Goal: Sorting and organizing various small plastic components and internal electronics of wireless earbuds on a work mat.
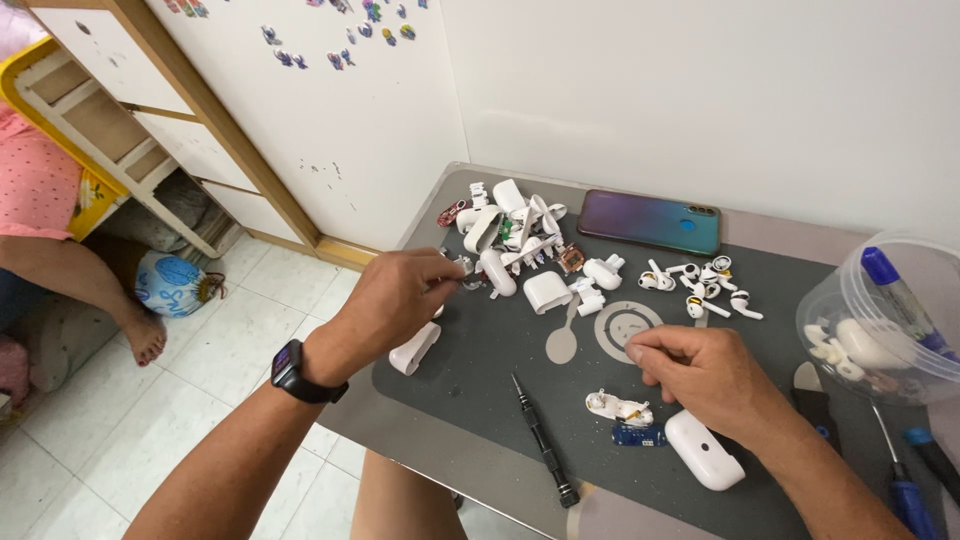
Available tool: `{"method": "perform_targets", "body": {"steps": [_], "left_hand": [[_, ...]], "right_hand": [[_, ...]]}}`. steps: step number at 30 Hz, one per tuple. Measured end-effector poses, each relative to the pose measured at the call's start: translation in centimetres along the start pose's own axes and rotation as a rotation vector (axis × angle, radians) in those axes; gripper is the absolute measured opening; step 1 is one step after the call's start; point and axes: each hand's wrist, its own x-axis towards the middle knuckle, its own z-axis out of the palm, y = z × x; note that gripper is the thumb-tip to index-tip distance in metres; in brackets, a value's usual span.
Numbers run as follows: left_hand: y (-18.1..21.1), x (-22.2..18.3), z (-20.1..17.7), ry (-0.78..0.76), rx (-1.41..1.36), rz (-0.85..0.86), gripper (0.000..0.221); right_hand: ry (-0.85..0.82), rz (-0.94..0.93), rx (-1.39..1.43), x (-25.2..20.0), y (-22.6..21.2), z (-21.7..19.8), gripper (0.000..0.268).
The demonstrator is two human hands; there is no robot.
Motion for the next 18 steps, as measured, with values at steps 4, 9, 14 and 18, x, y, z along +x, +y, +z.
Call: {"method": "perform_targets", "body": {"steps": [4, 9, 14, 18], "left_hand": [[-0.6, 0.8, -0.2, -0.001, -0.013, -0.087, 0.02], [-0.6, 1.5, -0.8, -0.099, -0.1, -0.296, 0.02], [-2.4, 2.3, -0.9, 0.016, -0.06, -0.271, 0.019], [-5.1, 3.3, -0.1, 0.123, 0.09, -0.293, 0.026]], "right_hand": [[0.012, -0.019, -0.006, -0.2, -0.1, 0.0, 0.018], [0.011, -0.046, -0.03, 0.2, 0.5, 0.0, 0.017], [-0.007, -0.013, 0.002, 0.2, 0.4, 0.0, 0.018], [-0.005, -0.018, 0.041, 0.3, 0.6, 0.0, 0.017]]}}
